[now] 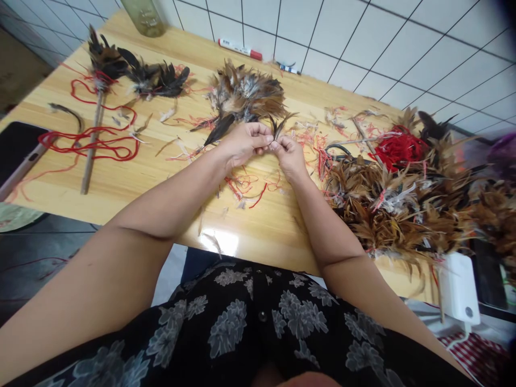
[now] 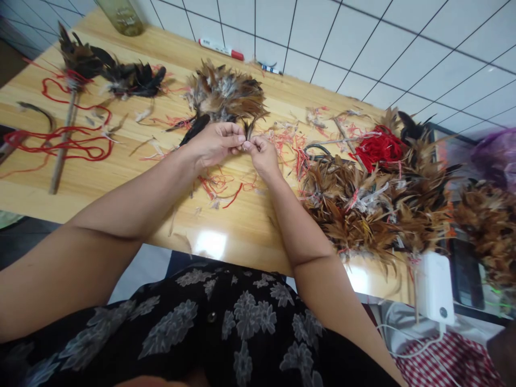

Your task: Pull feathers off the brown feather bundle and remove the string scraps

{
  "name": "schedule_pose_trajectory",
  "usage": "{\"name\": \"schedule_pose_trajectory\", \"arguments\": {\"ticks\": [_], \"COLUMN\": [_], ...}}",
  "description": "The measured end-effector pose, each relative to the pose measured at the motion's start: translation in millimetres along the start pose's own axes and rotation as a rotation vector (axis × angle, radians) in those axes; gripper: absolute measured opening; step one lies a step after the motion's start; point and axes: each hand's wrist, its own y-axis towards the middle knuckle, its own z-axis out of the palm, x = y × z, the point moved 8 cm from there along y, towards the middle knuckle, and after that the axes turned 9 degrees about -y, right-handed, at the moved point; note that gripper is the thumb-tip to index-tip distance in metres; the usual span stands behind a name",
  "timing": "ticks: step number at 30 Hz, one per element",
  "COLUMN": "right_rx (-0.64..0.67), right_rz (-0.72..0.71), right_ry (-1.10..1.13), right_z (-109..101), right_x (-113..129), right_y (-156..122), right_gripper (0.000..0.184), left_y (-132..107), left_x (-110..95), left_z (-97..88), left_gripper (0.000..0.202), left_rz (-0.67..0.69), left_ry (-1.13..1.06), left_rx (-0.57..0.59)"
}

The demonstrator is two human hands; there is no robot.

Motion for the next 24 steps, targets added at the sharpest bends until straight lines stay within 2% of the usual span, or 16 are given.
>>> {"name": "schedule_pose_trajectory", "arguments": {"ticks": [7,11,15,24], "right_rx": [0.082,0.119,0.132,0.080], "right_rz": [0.046,0.132,0.141,0.108], "right_ry": [0.079,0.148,0.212,0.322], "right_z": [3,4,5,0], "right_x": [10,16,19,16], "right_y": [-2,-6,-8,-4], "right_gripper": [0.066,0.070,0.072,0.076], "left_y": [-2,-4,-7,-10], "left_x": [0,0,-1,-3], "left_z": [3.2,4.5,7.5,5.3], "left_gripper": [0.035,0.040,0.041,0.042], "left_rz": [-0.011,-0.034,-0.058,-0.100], "left_ry": [-0.111,-0.126,-0.120,-0.256], "left_rx": [0.072,0.056,0.053,-0.119]}}
